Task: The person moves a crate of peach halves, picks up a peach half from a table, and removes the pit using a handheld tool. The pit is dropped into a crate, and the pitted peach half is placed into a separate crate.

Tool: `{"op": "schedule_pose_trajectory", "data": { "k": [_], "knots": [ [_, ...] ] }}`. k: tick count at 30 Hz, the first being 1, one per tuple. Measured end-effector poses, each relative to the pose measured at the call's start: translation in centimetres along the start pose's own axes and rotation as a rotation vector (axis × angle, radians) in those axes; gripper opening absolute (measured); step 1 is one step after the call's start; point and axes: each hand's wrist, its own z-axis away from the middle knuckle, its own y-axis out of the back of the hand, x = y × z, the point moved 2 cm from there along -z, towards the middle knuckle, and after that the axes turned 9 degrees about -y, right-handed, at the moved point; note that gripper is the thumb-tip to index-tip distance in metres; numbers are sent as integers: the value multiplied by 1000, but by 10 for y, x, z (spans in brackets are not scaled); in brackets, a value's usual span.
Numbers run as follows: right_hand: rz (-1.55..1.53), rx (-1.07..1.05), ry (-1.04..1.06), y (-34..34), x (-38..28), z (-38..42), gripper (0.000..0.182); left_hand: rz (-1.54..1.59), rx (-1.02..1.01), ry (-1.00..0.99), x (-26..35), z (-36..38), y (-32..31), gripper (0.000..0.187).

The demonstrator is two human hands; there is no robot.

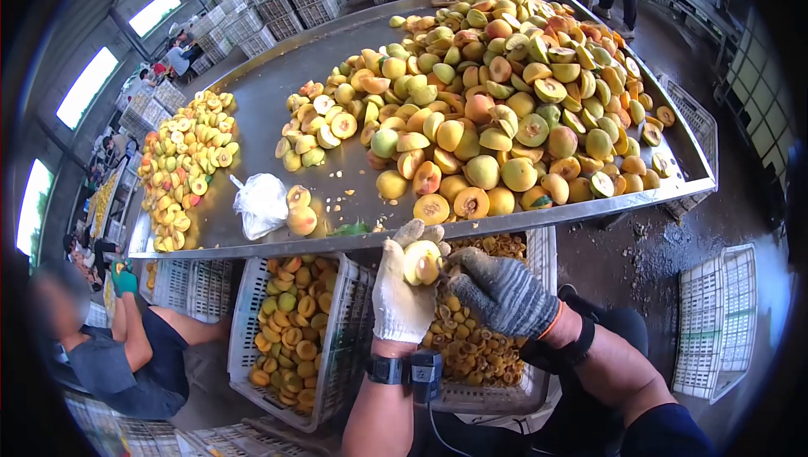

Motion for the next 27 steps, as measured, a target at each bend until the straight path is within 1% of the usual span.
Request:
{"op": "schedule_pose_trajectory", "data": {
  "k": [2, 3, 6, 8, 10, 14, 16, 17, 19, 22, 25, 27],
  "knots": [
    [238, 114, 84, 0, -7, 0, 27, -27, 33, -42, 1, 4, -9, 52],
    [320, 90, 79, -1, -9, 0, 31, -55, 21, -66, 1, 5, -9, 52],
    [336, 130, 103, -11, -13, -4, 28, -115, 29, -60, 0, 8, -4, 53],
    [363, 114, 82, -14, -14, -6, 29, -139, 8, -74, 0, 6, -1, 55],
    [435, 69, 2, -18, -10, -8, 29, -128, 49, -59, -2, 5, 1, 54],
    [478, 39, 4, -18, -10, -8, 29, -95, 108, -15, 3, 7, -3, 54],
    [479, 26, -8, -17, -13, -9, 28, -141, 148, -8, 7, 8, -7, 54],
    [480, 25, -10, -18, -11, -8, 28, -139, 149, -8, 8, 10, -9, 54],
    [409, 101, 56, -20, -10, -7, 28, -167, 139, -40, 11, 11, -13, 55],
    [378, 130, 87, -19, -16, -6, 29, -178, 145, -60, 13, 11, -13, 57],
    [400, 143, 88, -24, -12, -6, 28, -258, 129, -52, 15, 10, -10, 58],
    [399, 124, 61, -23, -16, -7, 28, -252, 133, -50, 15, 9, -6, 59]
  ]
}}
